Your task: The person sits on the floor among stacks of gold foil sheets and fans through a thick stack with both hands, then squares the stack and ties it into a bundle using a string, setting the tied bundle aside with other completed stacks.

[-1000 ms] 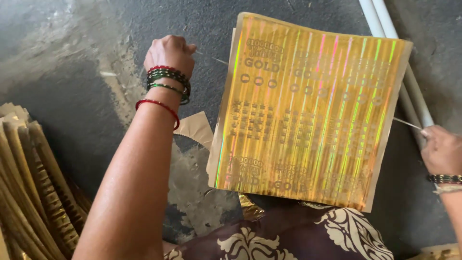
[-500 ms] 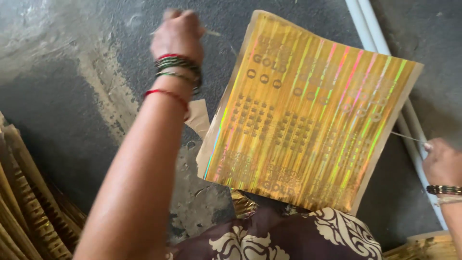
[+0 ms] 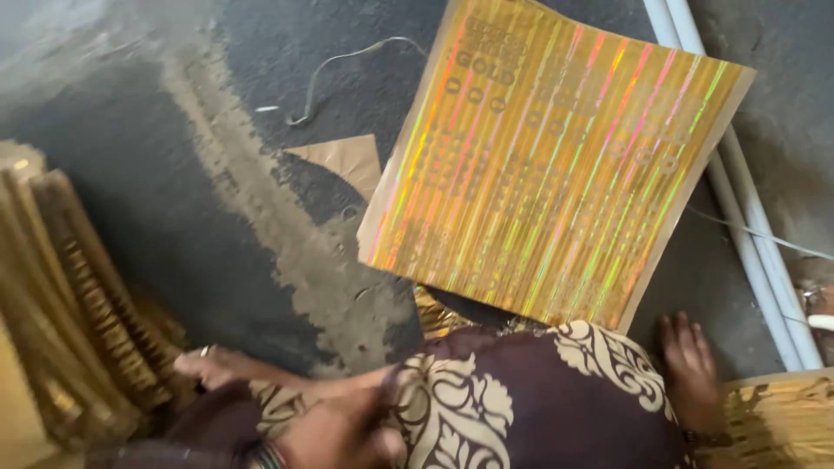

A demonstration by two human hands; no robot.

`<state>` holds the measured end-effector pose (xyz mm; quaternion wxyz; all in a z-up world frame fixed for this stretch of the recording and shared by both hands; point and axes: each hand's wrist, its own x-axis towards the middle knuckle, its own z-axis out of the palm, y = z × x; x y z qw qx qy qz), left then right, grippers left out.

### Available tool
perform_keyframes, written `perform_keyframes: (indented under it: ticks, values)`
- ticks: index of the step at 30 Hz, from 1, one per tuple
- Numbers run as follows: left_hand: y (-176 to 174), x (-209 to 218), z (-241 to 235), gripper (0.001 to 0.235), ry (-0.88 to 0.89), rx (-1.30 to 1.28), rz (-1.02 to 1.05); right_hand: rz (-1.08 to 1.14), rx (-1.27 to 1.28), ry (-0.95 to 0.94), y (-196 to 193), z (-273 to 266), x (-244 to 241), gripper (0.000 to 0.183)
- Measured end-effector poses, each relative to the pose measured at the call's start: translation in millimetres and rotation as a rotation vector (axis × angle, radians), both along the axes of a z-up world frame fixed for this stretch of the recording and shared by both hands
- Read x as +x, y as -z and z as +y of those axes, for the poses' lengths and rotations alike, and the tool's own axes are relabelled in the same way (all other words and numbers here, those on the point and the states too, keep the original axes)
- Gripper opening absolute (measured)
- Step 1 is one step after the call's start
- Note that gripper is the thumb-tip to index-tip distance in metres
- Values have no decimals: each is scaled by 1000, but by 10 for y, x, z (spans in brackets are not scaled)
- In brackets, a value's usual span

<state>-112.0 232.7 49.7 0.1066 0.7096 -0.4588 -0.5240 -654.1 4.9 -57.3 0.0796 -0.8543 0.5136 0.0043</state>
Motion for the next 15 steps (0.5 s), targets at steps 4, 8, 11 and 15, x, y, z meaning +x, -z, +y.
perform_keyframes:
  ticks: [4,8,11,15]
  values:
    - [-630,-443,35,89,376,79,-195,-15,133,67,66,7,59,66]
    - [-854,-731,314,95,258,142,-303,-4,137,-11,480,-146,-278,66]
    - [-918,-795,563,88,123,-270,-414,4,129,-2,871,-348,-527,66]
    - [-662,-831,568,52,-403,-505,15,365,-184,-278,1015,-769,-681,50]
